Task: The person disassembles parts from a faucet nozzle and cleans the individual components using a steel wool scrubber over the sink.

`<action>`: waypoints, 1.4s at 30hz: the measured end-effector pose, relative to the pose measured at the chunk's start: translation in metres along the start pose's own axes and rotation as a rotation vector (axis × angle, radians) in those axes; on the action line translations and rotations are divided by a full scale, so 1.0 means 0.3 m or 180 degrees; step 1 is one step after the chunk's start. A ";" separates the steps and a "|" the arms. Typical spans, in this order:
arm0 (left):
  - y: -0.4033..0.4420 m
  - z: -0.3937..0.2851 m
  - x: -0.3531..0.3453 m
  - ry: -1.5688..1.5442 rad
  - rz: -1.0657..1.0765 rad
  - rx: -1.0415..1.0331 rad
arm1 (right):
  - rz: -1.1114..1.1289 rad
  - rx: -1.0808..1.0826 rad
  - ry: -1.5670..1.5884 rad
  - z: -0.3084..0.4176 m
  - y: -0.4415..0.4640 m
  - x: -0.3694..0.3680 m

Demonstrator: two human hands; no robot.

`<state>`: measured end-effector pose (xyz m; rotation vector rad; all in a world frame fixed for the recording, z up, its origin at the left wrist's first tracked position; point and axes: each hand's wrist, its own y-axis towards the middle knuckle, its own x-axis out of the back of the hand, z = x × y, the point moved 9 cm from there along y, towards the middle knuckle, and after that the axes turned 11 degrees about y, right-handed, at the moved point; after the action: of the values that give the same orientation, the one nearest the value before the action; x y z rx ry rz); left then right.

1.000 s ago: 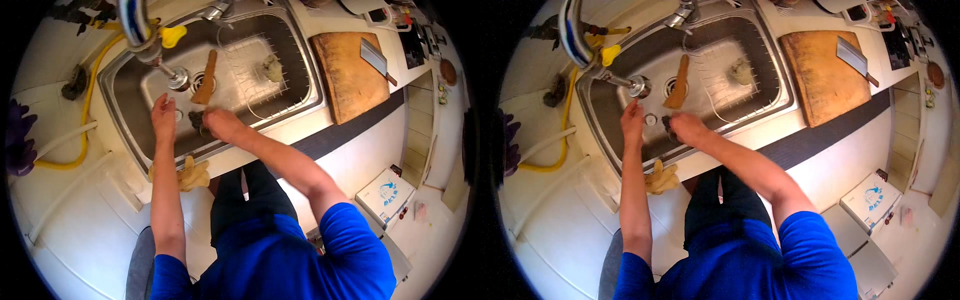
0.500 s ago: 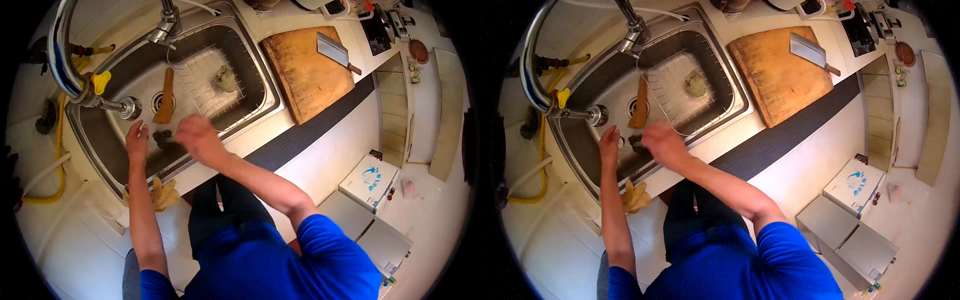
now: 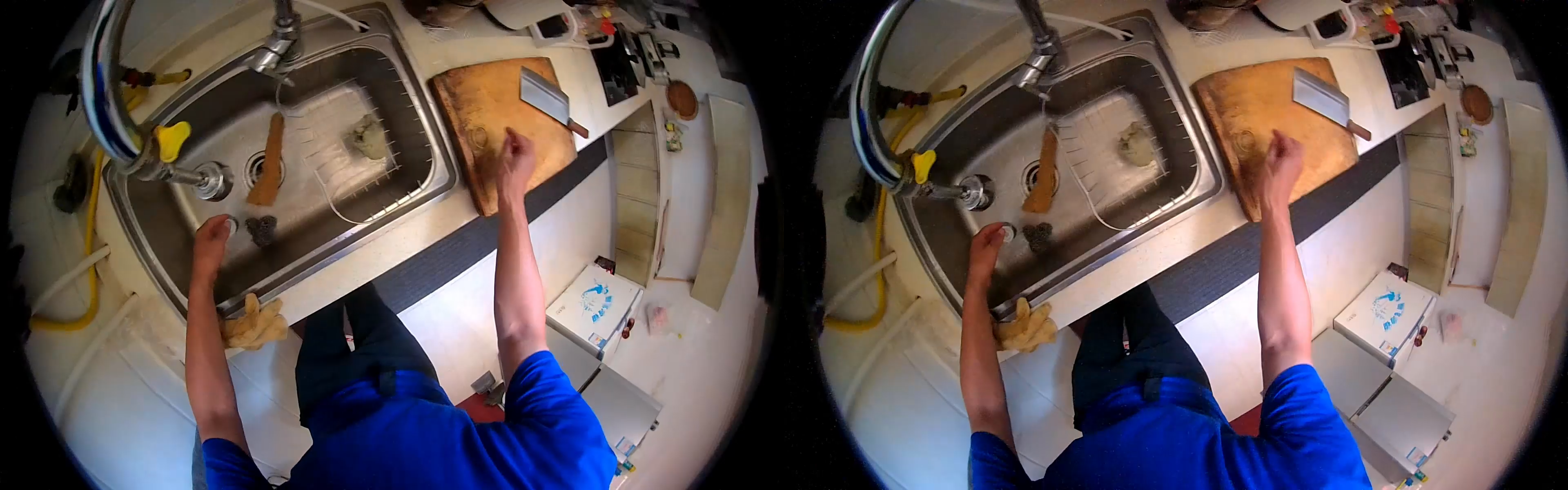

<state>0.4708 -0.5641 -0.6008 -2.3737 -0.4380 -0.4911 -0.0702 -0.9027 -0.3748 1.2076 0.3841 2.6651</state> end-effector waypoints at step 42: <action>-0.036 -0.118 -0.098 -0.4597 0.1360 0.0710 | 0.3941 -0.0083 0.1724 0.881 -0.931 -1.039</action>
<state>0.4324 -0.5853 -0.5832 -2.1130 -0.4935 1.4629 0.3509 -0.6829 -0.5146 0.7715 -0.5562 4.0052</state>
